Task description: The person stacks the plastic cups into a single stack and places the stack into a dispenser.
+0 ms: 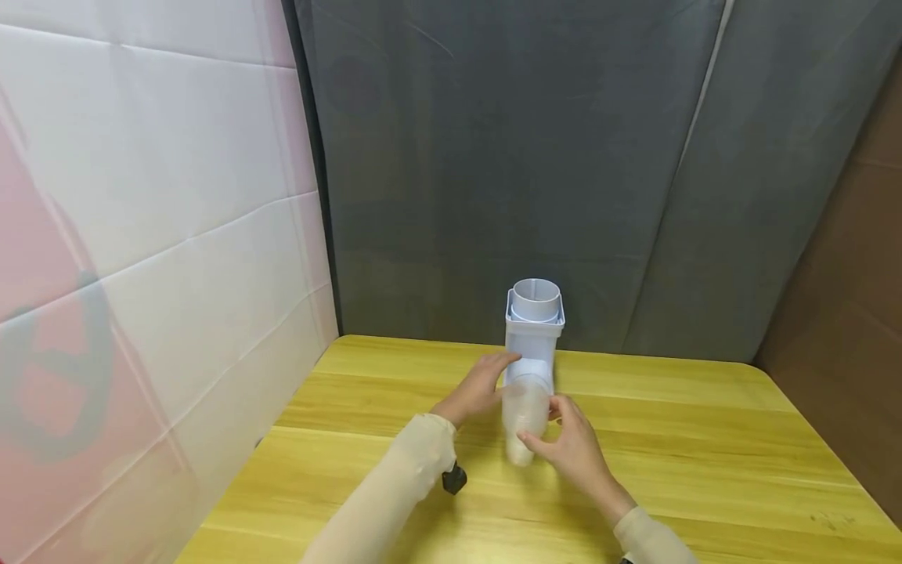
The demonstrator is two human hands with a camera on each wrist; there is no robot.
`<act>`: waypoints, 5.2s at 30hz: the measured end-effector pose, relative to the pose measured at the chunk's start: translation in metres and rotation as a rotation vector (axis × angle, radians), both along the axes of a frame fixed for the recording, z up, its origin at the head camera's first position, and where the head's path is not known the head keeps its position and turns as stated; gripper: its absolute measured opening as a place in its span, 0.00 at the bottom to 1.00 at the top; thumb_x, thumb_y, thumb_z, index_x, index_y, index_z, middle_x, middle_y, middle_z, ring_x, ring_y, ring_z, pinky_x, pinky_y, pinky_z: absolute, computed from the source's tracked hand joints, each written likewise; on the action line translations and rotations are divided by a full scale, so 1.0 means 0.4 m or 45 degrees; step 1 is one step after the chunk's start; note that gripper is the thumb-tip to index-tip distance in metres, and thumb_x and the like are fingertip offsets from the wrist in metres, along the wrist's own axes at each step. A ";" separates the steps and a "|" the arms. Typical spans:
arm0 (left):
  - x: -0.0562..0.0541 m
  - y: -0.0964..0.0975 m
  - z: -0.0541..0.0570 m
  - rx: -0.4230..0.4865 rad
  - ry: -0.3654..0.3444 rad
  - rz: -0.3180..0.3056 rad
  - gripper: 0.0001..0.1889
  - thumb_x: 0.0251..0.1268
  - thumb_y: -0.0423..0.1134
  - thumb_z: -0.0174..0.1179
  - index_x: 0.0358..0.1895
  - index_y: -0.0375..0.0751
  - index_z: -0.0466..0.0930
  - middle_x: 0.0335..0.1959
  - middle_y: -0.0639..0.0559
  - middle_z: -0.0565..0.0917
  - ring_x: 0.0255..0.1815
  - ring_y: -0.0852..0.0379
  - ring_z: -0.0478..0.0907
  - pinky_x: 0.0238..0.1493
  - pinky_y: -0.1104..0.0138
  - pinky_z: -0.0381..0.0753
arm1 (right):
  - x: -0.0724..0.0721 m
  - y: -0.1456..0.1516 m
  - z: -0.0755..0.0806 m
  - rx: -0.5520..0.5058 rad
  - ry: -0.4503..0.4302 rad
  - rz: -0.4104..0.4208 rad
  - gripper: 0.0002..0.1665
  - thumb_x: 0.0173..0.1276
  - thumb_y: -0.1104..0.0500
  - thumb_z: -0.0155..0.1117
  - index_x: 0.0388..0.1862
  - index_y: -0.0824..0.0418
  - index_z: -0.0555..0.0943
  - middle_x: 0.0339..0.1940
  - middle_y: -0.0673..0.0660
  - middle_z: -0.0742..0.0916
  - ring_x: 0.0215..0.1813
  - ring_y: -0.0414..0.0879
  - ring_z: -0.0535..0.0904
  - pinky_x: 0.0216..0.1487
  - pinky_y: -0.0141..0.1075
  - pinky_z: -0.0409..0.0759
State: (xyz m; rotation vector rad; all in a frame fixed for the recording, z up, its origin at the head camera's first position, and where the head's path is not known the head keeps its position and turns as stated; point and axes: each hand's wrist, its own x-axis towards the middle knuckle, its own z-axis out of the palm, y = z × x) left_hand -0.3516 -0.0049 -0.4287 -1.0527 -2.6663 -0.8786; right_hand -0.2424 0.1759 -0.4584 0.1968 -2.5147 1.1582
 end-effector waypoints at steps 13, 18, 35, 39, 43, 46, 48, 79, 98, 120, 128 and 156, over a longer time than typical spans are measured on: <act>0.002 -0.009 -0.005 -0.064 -0.019 -0.057 0.29 0.69 0.36 0.61 0.72 0.48 0.67 0.72 0.49 0.72 0.72 0.47 0.68 0.74 0.53 0.68 | 0.004 -0.010 -0.004 0.029 0.034 0.010 0.33 0.52 0.47 0.80 0.53 0.58 0.76 0.44 0.52 0.82 0.49 0.51 0.79 0.47 0.40 0.76; 0.006 -0.021 0.002 -0.059 -0.049 -0.121 0.29 0.71 0.36 0.59 0.73 0.49 0.65 0.73 0.50 0.71 0.73 0.48 0.67 0.75 0.53 0.66 | 0.003 -0.010 -0.003 0.030 0.039 0.009 0.33 0.52 0.47 0.80 0.53 0.58 0.76 0.44 0.52 0.82 0.49 0.50 0.79 0.46 0.39 0.76; -0.003 -0.031 -0.004 -0.132 0.003 -0.283 0.29 0.69 0.35 0.60 0.73 0.45 0.67 0.73 0.49 0.71 0.73 0.47 0.68 0.75 0.53 0.67 | 0.017 -0.010 -0.004 0.009 0.063 0.025 0.33 0.52 0.48 0.80 0.53 0.58 0.76 0.44 0.52 0.82 0.48 0.50 0.79 0.46 0.41 0.77; -0.002 -0.020 -0.014 -0.095 -0.032 -0.231 0.30 0.67 0.36 0.63 0.72 0.49 0.68 0.70 0.48 0.74 0.69 0.48 0.71 0.72 0.54 0.70 | 0.022 -0.011 -0.003 -0.005 0.074 0.032 0.33 0.51 0.49 0.80 0.52 0.58 0.76 0.43 0.52 0.82 0.48 0.51 0.80 0.45 0.42 0.77; -0.003 -0.014 -0.022 -0.061 -0.069 -0.208 0.32 0.66 0.37 0.64 0.73 0.51 0.67 0.69 0.47 0.76 0.66 0.48 0.73 0.70 0.53 0.72 | 0.026 -0.014 -0.001 -0.013 0.080 0.028 0.32 0.51 0.49 0.81 0.51 0.58 0.76 0.43 0.51 0.82 0.48 0.53 0.80 0.47 0.46 0.78; -0.002 -0.011 -0.024 -0.051 -0.097 -0.228 0.34 0.66 0.36 0.64 0.74 0.50 0.64 0.70 0.47 0.74 0.67 0.48 0.73 0.71 0.53 0.71 | 0.029 -0.015 -0.001 -0.009 0.083 0.020 0.32 0.50 0.50 0.81 0.51 0.58 0.77 0.42 0.51 0.82 0.48 0.53 0.80 0.48 0.46 0.79; -0.001 -0.010 -0.026 -0.042 -0.118 -0.242 0.35 0.66 0.36 0.65 0.75 0.52 0.62 0.71 0.47 0.74 0.67 0.48 0.72 0.72 0.52 0.70 | 0.030 -0.016 -0.002 -0.005 0.085 0.014 0.33 0.50 0.50 0.81 0.51 0.59 0.77 0.42 0.51 0.82 0.48 0.52 0.80 0.47 0.44 0.79; 0.001 0.012 -0.057 0.052 -0.020 -0.184 0.38 0.65 0.37 0.64 0.75 0.61 0.59 0.69 0.55 0.75 0.64 0.51 0.73 0.67 0.54 0.74 | 0.042 -0.014 -0.002 -0.007 0.060 0.018 0.33 0.52 0.50 0.80 0.53 0.58 0.76 0.43 0.51 0.81 0.48 0.52 0.79 0.47 0.44 0.78; -0.006 0.016 -0.076 0.311 -0.257 -0.382 0.45 0.57 0.32 0.71 0.77 0.51 0.56 0.64 0.44 0.80 0.65 0.48 0.78 0.67 0.55 0.76 | 0.050 -0.014 -0.004 0.003 0.059 0.016 0.34 0.52 0.49 0.80 0.54 0.58 0.76 0.43 0.50 0.82 0.48 0.48 0.78 0.46 0.41 0.77; -0.018 -0.059 -0.064 0.301 -0.203 0.000 0.36 0.62 0.37 0.68 0.72 0.34 0.63 0.57 0.39 0.78 0.57 0.45 0.76 0.58 0.51 0.79 | 0.041 -0.014 -0.004 0.010 0.077 0.022 0.35 0.51 0.50 0.80 0.54 0.59 0.75 0.46 0.52 0.82 0.48 0.49 0.79 0.50 0.50 0.80; -0.022 -0.105 0.000 0.398 -0.161 0.104 0.38 0.60 0.46 0.70 0.72 0.40 0.65 0.54 0.44 0.79 0.56 0.46 0.74 0.63 0.48 0.76 | 0.032 -0.014 -0.005 0.026 0.085 0.010 0.33 0.52 0.49 0.80 0.53 0.58 0.75 0.45 0.52 0.82 0.48 0.52 0.79 0.49 0.43 0.77; 0.070 -0.089 0.181 0.482 -0.081 -0.146 0.31 0.57 0.44 0.72 0.65 0.50 0.74 0.51 0.52 0.81 0.53 0.55 0.76 0.62 0.52 0.78 | 0.004 -0.033 -0.005 0.021 0.055 -0.014 0.34 0.53 0.46 0.79 0.54 0.58 0.75 0.46 0.53 0.82 0.49 0.53 0.79 0.49 0.43 0.77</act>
